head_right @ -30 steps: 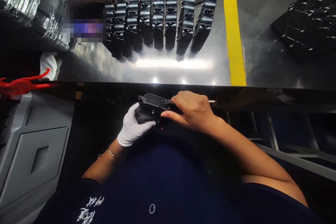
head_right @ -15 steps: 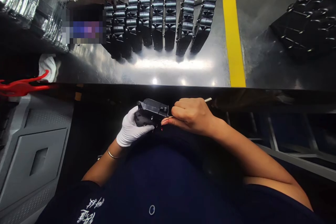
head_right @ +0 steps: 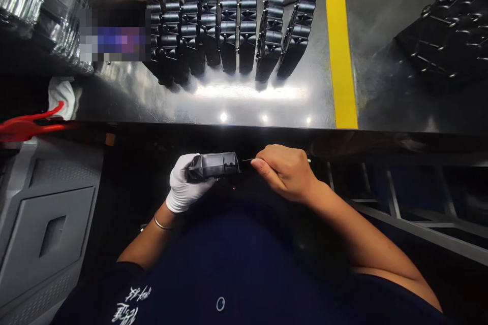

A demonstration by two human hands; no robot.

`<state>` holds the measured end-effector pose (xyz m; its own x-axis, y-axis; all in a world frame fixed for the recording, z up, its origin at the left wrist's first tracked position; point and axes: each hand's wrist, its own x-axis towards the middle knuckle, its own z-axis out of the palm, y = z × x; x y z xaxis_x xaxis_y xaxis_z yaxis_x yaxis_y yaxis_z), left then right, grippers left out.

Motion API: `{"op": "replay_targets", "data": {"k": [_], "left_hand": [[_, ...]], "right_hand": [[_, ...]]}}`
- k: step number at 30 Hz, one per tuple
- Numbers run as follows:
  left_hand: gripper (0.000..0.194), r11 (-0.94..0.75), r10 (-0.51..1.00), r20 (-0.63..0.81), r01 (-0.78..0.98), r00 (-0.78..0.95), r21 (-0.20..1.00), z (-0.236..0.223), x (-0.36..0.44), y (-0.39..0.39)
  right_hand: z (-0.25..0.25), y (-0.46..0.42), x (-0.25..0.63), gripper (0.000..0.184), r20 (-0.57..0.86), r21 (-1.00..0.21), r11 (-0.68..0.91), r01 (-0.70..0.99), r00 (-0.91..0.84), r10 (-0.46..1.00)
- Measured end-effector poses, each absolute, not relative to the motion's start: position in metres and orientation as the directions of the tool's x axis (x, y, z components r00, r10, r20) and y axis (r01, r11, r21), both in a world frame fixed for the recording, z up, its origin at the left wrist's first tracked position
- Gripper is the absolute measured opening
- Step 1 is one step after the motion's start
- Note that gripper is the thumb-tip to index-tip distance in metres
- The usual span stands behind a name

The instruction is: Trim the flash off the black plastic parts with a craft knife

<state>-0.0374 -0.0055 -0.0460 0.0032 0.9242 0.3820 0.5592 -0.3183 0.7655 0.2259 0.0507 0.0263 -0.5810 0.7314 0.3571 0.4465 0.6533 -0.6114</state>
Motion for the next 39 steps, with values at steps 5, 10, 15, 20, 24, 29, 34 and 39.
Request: {"op": "replay_targets", "data": {"k": [5, 10, 15, 20, 24, 29, 34, 39], "left_hand": [[0.052, -0.508, 0.812, 0.572, 0.623, 0.115, 0.595, -0.048, -0.046, 0.001], [0.05, -0.57, 0.768, 0.605, 0.653, 0.209, 0.499, -0.044, -0.048, 0.003], [0.05, -0.607, 0.736, 0.634, 0.646, 0.237, 0.463, -0.039, -0.053, 0.005], [0.048, -0.62, 0.724, 0.641, 0.648, 0.253, 0.444, -0.035, -0.055, 0.006], [0.038, -0.693, 0.693, 0.648, 0.541, 0.316, 0.477, -0.027, -0.048, 0.002], [0.035, -0.704, 0.693, 0.629, 0.52, 0.353, 0.484, -0.023, -0.047, 0.001], [0.041, -0.732, 0.661, 0.648, 0.514, 0.378, 0.447, -0.03, -0.054, 0.003], [0.064, -0.472, 0.881, 0.411, 0.45, 0.233, 0.758, -0.028, -0.049, 0.003]], "right_hand": [[0.023, 0.047, 0.225, 0.034, 0.374, -0.607, 0.649, 0.458, -0.556, 0.742], [0.022, 0.047, 0.223, 0.038, 0.348, -0.565, 0.665, 0.487, -0.59, 0.728], [0.022, 0.048, 0.223, 0.04, 0.33, -0.517, 0.682, 0.517, -0.615, 0.716], [0.02, 0.049, 0.22, 0.042, 0.314, -0.537, 0.674, 0.507, -0.621, 0.718], [0.015, 0.053, 0.22, 0.044, 0.256, -0.53, 0.632, 0.566, -0.603, 0.755], [0.021, 0.057, 0.226, 0.047, 0.134, -0.792, 0.484, 0.372, -0.668, 0.732], [0.027, 0.054, 0.228, 0.055, 0.064, -0.915, 0.361, 0.179, -0.819, 0.57], [0.032, 0.058, 0.224, 0.046, 0.288, -0.853, 0.515, 0.084, -0.746, 0.6]]}}
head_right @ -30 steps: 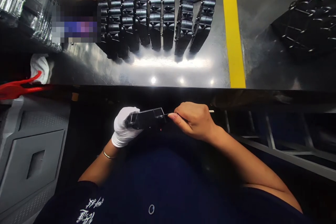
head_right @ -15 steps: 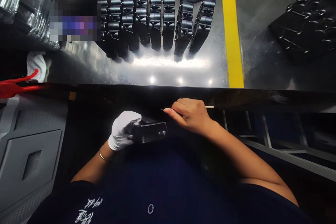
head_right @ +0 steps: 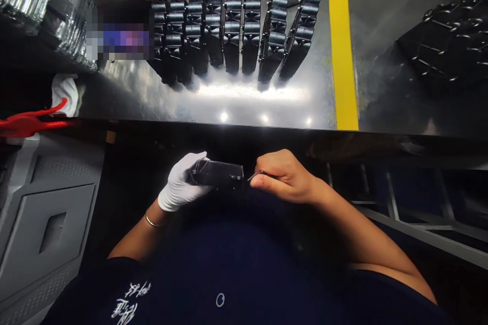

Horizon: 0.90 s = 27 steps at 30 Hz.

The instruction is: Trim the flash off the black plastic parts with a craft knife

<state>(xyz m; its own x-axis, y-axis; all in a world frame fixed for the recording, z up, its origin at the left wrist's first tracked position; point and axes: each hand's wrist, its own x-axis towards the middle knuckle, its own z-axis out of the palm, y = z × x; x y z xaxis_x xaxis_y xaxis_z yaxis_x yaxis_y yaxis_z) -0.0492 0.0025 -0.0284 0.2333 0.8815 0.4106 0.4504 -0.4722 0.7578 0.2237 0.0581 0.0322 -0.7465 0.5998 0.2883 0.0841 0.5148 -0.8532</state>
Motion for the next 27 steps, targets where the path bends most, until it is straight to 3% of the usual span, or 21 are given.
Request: {"op": "replay_targets", "data": {"k": [3, 7, 14, 21, 24, 27], "left_hand": [[0.074, -0.11, 0.951, 0.025, 0.261, 0.309, 0.959, -0.02, -0.046, 0.004], [0.072, 0.193, 0.833, -0.259, 0.182, 0.489, 0.964, -0.013, -0.048, 0.007], [0.065, 0.346, 0.802, -0.359, 0.118, 0.477, 0.931, -0.018, -0.045, 0.008], [0.06, 0.389, 0.812, -0.363, 0.039, 0.457, 0.92, -0.022, -0.037, 0.006], [0.06, 0.393, 0.811, -0.358, 0.021, 0.463, 0.919, -0.025, -0.036, 0.005], [0.064, 0.39, 0.809, -0.354, 0.021, 0.469, 0.92, -0.026, -0.039, 0.005]], "right_hand": [[0.038, 0.064, 0.218, 0.048, 0.374, -0.716, 0.677, 0.171, -0.725, 0.579], [0.042, 0.069, 0.21, 0.054, 0.369, -0.614, 0.767, 0.187, -0.791, 0.488], [0.039, 0.069, 0.208, 0.062, 0.405, -0.47, 0.839, 0.275, -0.777, 0.482], [0.033, 0.067, 0.205, 0.058, 0.483, -0.427, 0.84, 0.334, -0.701, 0.525], [0.03, 0.067, 0.204, 0.056, 0.443, -0.506, 0.801, 0.321, -0.699, 0.561], [0.026, 0.068, 0.207, 0.055, 0.36, -0.664, 0.718, 0.207, -0.754, 0.55]]}}
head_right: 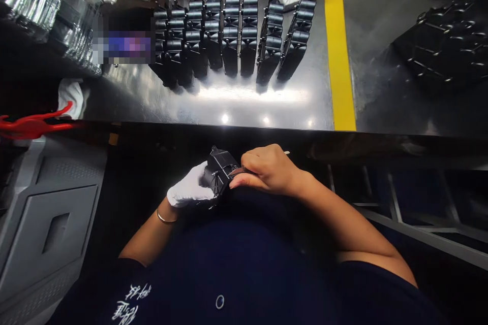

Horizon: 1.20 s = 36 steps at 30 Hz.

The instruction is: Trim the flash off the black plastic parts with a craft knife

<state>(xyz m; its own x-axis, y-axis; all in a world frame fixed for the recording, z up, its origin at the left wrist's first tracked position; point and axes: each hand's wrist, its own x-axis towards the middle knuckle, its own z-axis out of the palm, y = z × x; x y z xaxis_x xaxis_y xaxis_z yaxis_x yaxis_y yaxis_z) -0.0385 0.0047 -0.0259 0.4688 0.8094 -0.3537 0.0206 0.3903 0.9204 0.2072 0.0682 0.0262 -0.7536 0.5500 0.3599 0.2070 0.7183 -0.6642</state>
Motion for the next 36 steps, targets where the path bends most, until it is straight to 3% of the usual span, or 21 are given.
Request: {"op": "replay_targets", "data": {"k": [2, 4, 7, 9, 11, 13, 15, 16, 18, 20, 23, 25, 27, 30, 36], "left_hand": [[0.067, 0.352, 0.816, -0.345, 0.075, 0.464, 0.933, -0.023, -0.041, 0.007], [0.069, 0.269, 0.83, -0.309, 0.152, 0.464, 0.951, -0.017, -0.045, 0.011], [0.074, 0.113, 0.815, -0.24, 0.26, 0.528, 0.959, -0.005, -0.048, 0.017], [0.075, 0.003, 0.786, -0.213, 0.341, 0.581, 0.94, 0.0, -0.048, 0.019], [0.073, -0.119, 0.818, -0.151, 0.421, 0.555, 0.899, -0.002, -0.047, 0.017], [0.071, -0.217, 0.929, 0.02, 0.5, 0.369, 0.839, -0.011, -0.044, 0.012], [0.075, -0.195, 0.97, 0.244, 0.552, -0.016, 0.811, -0.023, -0.04, 0.006], [0.079, -0.131, 0.931, 0.284, 0.519, -0.228, 0.845, -0.029, -0.038, 0.003], [0.086, -0.009, 0.875, 0.142, 0.278, -0.462, 0.96, -0.037, -0.031, -0.002], [0.083, 0.113, 0.927, -0.139, -0.096, -0.347, 0.989, -0.038, -0.023, -0.005], [0.056, 0.338, 0.914, -0.406, -0.532, -0.013, 0.777, -0.029, -0.008, -0.007], [0.036, 0.397, 0.836, -0.548, -0.709, 0.018, 0.583, -0.021, -0.001, -0.007], [0.023, 0.389, 0.73, -0.684, -0.821, -0.003, 0.418, -0.013, 0.003, -0.006], [0.021, 0.38, 0.62, -0.784, -0.886, 0.032, 0.265, -0.005, 0.003, -0.005], [0.026, 0.431, 0.613, -0.78, -0.881, 0.128, 0.194, -0.006, 0.001, -0.007]], "right_hand": [[0.025, 0.069, 0.211, 0.058, 0.338, -0.777, 0.624, 0.079, -0.785, 0.519], [0.023, 0.069, 0.214, 0.059, 0.318, -0.867, 0.497, 0.027, -0.739, 0.594], [0.021, 0.066, 0.212, 0.05, 0.121, -0.946, 0.288, 0.152, -0.656, 0.745], [0.018, 0.062, 0.207, 0.041, -0.05, -0.953, 0.172, 0.25, -0.689, 0.723], [0.013, 0.057, 0.203, 0.033, -0.128, -0.947, 0.113, 0.301, -0.676, 0.726], [0.006, 0.053, 0.203, 0.03, -0.108, -0.942, 0.09, 0.322, -0.55, 0.828], [-0.001, 0.051, 0.205, 0.032, -0.08, -0.95, 0.035, 0.31, -0.351, 0.933], [-0.004, 0.049, 0.207, 0.034, -0.073, -0.96, 0.0, 0.279, -0.252, 0.965], [-0.01, 0.047, 0.207, 0.04, -0.069, -0.981, -0.049, 0.186, -0.103, 0.992], [-0.014, 0.044, 0.201, 0.043, -0.062, -0.991, -0.053, 0.119, -0.078, 0.995], [-0.019, 0.039, 0.183, 0.044, -0.057, -0.991, -0.028, 0.133, -0.223, 0.973], [-0.024, 0.036, 0.172, 0.045, -0.061, -0.992, -0.026, 0.127, -0.271, 0.961], [-0.03, 0.033, 0.165, 0.046, -0.077, -0.995, -0.064, 0.072, -0.192, 0.978], [-0.039, 0.028, 0.165, 0.043, -0.104, -0.994, -0.105, -0.012, -0.077, 0.992], [-0.039, 0.024, 0.168, 0.032, 0.154, -0.98, 0.16, 0.114, -0.063, 0.986]]}}
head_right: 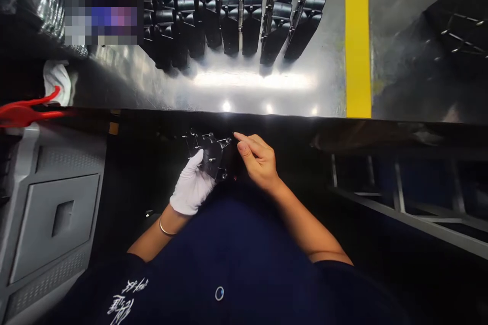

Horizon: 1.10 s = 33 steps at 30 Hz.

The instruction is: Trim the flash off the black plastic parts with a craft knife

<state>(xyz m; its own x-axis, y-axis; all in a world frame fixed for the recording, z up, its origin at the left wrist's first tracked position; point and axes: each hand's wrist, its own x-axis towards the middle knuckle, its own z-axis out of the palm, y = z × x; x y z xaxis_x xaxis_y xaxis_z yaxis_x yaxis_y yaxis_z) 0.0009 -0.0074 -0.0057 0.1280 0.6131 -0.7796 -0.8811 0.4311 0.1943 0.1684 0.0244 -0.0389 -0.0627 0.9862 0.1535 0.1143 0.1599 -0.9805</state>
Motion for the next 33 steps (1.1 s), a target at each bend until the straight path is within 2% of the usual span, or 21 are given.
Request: {"op": "replay_targets", "data": {"k": [3, 6, 9, 15, 18, 23, 29, 33], "left_hand": [[0.026, 0.427, 0.623, -0.77, -0.886, 0.14, 0.184, -0.008, 0.002, -0.008], [0.022, 0.431, 0.623, -0.766, -0.887, 0.159, 0.166, -0.009, 0.003, -0.009], [0.02, 0.44, 0.613, -0.775, -0.882, 0.156, 0.17, -0.01, 0.003, -0.01], [0.025, 0.488, 0.628, -0.751, -0.856, 0.206, 0.173, -0.011, -0.001, -0.008], [0.027, 0.486, 0.606, -0.766, -0.862, 0.215, 0.143, -0.009, -0.005, -0.006], [0.031, 0.523, 0.555, -0.8, -0.843, 0.226, 0.124, -0.004, -0.01, -0.015], [0.034, 0.459, 0.578, -0.806, -0.867, 0.127, 0.193, -0.008, -0.009, -0.014], [0.037, 0.501, 0.595, -0.785, -0.844, 0.175, 0.192, -0.014, -0.008, -0.012]], "right_hand": [[-0.034, 0.026, 0.166, 0.028, 0.213, -0.97, 0.217, 0.113, -0.052, 0.976], [-0.034, 0.026, 0.163, 0.019, 0.211, -0.977, 0.213, 0.027, -0.043, 0.976], [-0.037, 0.025, 0.161, 0.019, 0.239, -0.971, 0.238, -0.027, -0.031, 0.971], [-0.039, 0.024, 0.162, 0.013, 0.32, -0.947, 0.32, 0.019, -0.009, 0.947], [-0.045, 0.029, 0.163, 0.015, 0.322, -0.946, 0.322, 0.037, 0.0, 0.947], [-0.054, 0.042, 0.173, 0.028, 0.26, -0.965, 0.249, 0.087, 0.163, 0.952], [-0.029, 0.026, 0.175, 0.013, 0.317, -0.947, 0.311, -0.078, -0.087, 0.944], [-0.02, 0.02, 0.171, 0.007, 0.335, -0.941, 0.325, -0.092, -0.133, 0.933]]}}
